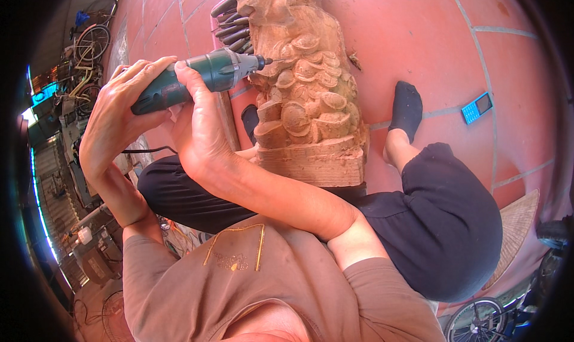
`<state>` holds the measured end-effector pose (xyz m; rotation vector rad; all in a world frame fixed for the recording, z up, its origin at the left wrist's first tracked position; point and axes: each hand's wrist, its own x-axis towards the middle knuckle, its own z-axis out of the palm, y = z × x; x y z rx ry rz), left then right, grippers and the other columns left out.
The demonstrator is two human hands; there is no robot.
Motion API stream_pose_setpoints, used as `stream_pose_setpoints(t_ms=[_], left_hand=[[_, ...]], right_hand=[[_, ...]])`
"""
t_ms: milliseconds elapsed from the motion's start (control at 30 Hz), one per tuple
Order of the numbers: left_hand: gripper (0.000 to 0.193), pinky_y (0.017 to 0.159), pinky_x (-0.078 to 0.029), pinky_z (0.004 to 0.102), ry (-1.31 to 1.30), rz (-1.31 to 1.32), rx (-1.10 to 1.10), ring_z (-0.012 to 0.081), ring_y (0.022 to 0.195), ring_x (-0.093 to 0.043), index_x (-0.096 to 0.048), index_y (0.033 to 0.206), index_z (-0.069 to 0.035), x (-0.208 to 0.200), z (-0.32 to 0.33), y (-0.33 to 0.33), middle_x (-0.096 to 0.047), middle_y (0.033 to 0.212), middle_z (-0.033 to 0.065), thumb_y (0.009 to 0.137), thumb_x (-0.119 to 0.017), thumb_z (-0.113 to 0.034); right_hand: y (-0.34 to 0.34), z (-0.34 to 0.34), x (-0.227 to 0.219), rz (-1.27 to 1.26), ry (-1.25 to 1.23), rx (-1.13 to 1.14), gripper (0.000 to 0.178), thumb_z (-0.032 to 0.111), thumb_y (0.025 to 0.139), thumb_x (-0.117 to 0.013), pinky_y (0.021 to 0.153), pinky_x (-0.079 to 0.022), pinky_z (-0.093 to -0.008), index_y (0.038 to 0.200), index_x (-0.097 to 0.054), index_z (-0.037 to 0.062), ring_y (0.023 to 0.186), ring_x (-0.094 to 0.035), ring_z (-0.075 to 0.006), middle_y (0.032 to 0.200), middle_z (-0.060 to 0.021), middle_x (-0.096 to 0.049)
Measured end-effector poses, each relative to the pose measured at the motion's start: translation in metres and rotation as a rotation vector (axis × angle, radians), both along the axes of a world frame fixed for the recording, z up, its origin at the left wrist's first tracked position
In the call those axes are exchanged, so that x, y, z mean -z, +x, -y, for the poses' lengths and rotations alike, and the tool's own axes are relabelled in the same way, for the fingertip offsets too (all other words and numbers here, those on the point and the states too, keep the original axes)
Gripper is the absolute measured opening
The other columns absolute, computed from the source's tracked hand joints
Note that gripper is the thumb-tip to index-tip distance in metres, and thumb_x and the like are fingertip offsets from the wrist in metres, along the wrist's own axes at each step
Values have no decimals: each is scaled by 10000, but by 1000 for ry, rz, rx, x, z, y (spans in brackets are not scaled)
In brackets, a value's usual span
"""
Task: The person uses a handheld rotary tool to carve detailed patterns into a large piece of wood. They hold the tool with both hands and work on the surface, creating textured designs.
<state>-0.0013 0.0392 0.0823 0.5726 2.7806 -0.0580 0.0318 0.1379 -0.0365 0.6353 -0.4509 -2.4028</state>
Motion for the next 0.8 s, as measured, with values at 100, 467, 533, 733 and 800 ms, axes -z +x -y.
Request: stream_pose_setpoints(t_ms=[100, 467, 533, 733, 800], left_hand=[[638, 935, -453, 447, 7, -20, 0, 378, 1002, -624, -620, 1308, -74, -1, 2, 2, -667, 1071, 158, 690, -772, -111], [669, 964, -459, 480, 26, 4, 3, 381, 1012, -632, -619, 1331, -89, 10, 11, -4, -663, 1044, 151, 682, -778, -109], [666, 938, -458, 463, 33, -20, 9, 377, 993, -630, -625, 1324, -85, 12, 13, -3, -664, 1036, 151, 676, -778, -103], [660, 907, -458, 440, 25, -18, 9, 370, 974, -627, -623, 1320, -74, 5, 9, -1, -664, 1034, 152, 677, -775, -96], [653, 899, -457, 436, 27, -6, 0, 368, 974, -626, -623, 1314, -72, 3, 9, 0, -664, 1032, 150, 677, -771, -93]], right_hand=[[0, 2, 2, -16, -25, -8, 187, 282, 978, -685, 837, -456, -271, 1102, -611, 163, 885, -562, -81, 1025, 61, -654], [-2, -1, 4, -6, 34, 15, 160, 259, 981, -681, 816, -476, -288, 1107, -612, 189, 916, -581, -85, 1040, 64, -652], [-3, -1, 1, 4, 37, 19, 162, 255, 982, -679, 831, -482, -294, 1113, -609, 188, 917, -582, -90, 1054, 62, -651], [-1, 7, 5, -27, 34, 11, 180, 278, 986, -673, 855, -496, -323, 1112, -605, 169, 905, -578, -97, 1040, 56, -647], [2, 11, 8, -32, 28, 7, 194, 289, 987, -670, 864, -499, -332, 1117, -602, 162, 910, -580, -100, 1038, 50, -646]])
